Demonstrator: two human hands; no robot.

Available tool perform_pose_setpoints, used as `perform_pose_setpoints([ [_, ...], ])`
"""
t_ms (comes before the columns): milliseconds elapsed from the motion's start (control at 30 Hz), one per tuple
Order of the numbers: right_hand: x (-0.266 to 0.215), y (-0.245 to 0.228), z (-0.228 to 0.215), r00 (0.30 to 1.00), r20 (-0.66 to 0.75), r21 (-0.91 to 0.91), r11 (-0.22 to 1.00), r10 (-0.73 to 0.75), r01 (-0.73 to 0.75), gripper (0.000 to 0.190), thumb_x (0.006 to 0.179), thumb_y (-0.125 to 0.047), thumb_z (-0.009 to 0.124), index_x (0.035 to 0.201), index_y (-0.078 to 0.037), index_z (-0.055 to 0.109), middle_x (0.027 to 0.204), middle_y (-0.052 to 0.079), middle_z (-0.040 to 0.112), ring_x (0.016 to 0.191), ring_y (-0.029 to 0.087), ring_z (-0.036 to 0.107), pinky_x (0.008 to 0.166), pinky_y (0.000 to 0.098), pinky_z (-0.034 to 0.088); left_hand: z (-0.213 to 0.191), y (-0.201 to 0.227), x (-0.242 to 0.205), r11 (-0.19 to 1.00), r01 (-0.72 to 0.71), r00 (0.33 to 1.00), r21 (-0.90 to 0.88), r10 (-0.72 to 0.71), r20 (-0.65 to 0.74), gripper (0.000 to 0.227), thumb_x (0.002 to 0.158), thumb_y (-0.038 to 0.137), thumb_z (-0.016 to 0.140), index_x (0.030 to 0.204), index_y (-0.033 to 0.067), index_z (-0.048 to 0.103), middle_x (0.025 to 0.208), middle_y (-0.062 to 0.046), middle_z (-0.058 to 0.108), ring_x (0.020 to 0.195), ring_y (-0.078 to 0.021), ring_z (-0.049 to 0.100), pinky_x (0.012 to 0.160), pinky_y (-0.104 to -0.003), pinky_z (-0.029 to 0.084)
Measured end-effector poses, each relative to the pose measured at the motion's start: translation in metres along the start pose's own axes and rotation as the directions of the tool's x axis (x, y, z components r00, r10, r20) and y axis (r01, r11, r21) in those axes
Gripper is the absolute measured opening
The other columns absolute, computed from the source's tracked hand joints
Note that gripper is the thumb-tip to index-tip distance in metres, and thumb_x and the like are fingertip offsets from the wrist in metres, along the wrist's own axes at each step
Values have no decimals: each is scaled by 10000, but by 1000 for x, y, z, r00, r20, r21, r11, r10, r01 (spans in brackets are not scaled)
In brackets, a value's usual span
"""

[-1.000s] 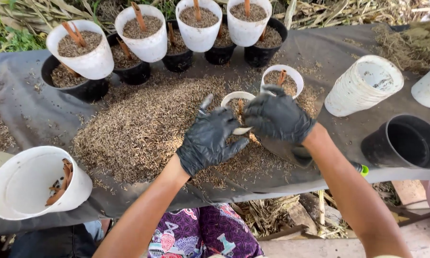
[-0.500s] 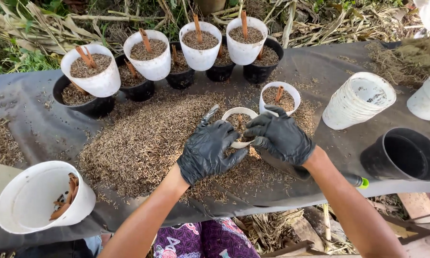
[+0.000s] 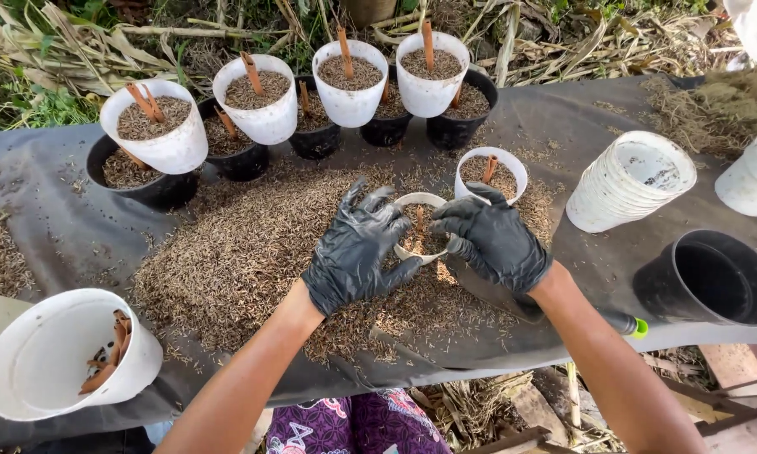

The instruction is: Planting plant cuttings into small plastic cups filled with a soil and mulch mixture.

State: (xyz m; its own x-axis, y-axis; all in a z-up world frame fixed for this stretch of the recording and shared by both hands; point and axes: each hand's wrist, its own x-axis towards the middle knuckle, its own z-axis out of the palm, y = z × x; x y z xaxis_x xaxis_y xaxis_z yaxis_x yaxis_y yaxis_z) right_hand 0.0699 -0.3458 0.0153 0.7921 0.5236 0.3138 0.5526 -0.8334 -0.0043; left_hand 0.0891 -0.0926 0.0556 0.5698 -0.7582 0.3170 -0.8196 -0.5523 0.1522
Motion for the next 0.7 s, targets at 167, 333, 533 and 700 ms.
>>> perform_pose_setpoints([
  [167,9,0,3,996,83,-91,995,-31,39,790,947,-750,206,1090,-193,747,1056,101,772,1036,243,730,1269,524,222,51,-30,15,993,-50,995,108,40,94,807,921,764,312,1385,154,562,1533,-82,510,1536,-315,262,1257,-593,-24],
  [333,17,-14,0,997,65,-141,989,48,-39,850,942,-790,258,1373,-180,662,1242,219,708,759,354,737,953,579,551,62,-32,16,996,-74,997,43,72,40,745,936,704,402,1449,177,529,1530,-55,526,1528,-305,276,1250,-587,-19],
  [533,6,17,40,999,47,-107,994,0,5,893,889,-835,213,1280,-179,676,1241,115,695,1196,323,642,1205,567,323,44,-27,17,994,-91,996,-63,92,12,725,908,704,495,1404,178,554,1492,-46,542,1493,-298,330,1236,-616,50],
  [700,1,27,40,999,2,-94,994,-55,54,833,940,-780,242,1293,-146,650,1254,148,668,1256,365,596,1169,588,342,71,-37,14,993,-85,996,-83,82,-40,719,925,683,516,1415,158,552,1518,-77,524,1509,-323,309,1243,-588,97],
])
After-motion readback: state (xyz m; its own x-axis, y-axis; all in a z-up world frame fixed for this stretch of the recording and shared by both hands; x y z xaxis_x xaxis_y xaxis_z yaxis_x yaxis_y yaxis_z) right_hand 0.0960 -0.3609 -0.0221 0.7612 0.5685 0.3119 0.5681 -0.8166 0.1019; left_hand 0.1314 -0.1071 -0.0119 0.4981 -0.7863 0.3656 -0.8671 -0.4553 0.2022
